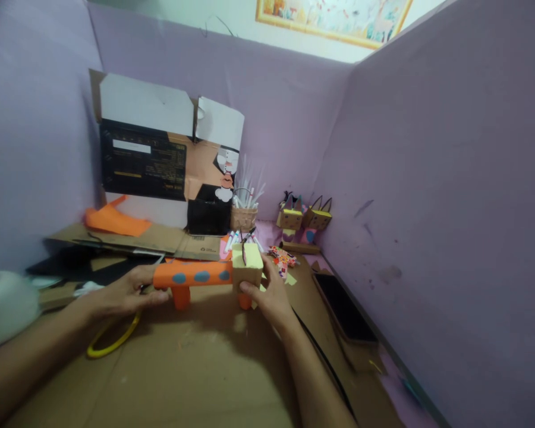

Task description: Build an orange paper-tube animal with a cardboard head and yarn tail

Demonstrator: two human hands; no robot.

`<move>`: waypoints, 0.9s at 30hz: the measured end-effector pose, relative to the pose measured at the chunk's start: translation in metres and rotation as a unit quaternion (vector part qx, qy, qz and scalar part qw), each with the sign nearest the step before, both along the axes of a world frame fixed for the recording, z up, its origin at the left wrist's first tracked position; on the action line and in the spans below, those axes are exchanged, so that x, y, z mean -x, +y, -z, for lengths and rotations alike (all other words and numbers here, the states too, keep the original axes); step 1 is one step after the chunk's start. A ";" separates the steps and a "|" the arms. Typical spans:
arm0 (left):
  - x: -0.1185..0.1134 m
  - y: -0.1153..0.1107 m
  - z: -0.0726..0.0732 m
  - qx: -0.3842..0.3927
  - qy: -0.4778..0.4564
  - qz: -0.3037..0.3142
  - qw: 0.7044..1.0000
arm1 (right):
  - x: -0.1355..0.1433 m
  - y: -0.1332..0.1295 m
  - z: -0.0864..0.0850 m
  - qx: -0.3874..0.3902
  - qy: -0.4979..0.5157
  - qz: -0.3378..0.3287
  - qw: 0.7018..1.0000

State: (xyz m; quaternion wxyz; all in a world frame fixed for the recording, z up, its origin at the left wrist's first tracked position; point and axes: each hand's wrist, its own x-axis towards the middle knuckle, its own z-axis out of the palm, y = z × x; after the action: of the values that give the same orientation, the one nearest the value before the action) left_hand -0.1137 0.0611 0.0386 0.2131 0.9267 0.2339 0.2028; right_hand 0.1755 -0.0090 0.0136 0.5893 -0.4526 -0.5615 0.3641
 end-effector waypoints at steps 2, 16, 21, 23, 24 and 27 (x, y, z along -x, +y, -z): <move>-0.001 0.000 0.006 0.001 -0.038 -0.007 0.999 | 0.000 0.000 0.001 0.000 0.003 0.004 1.000; 0.001 -0.003 0.005 -0.042 0.047 -0.043 0.997 | -0.003 -0.002 -0.002 0.003 0.022 -0.013 1.000; 0.001 -0.003 0.000 -0.070 0.042 -0.027 0.996 | -0.004 -0.001 0.000 -0.001 0.022 -0.024 0.999; 0.001 -0.004 0.000 -0.060 0.033 -0.029 0.997 | -0.003 -0.001 0.000 -0.001 0.022 -0.020 1.000; 0.001 -0.004 0.001 -0.049 0.027 -0.031 0.998 | -0.002 -0.001 0.000 0.000 0.023 -0.017 1.000; 0.002 -0.003 0.005 0.008 -0.022 -0.020 1.000 | -0.001 -0.002 -0.002 0.000 0.018 -0.005 1.000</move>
State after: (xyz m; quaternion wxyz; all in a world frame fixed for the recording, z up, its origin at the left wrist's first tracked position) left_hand -0.1152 0.0581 0.0337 0.2217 0.9154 0.2493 0.2254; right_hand 0.1762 -0.0111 0.0160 0.5973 -0.4432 -0.5530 0.3754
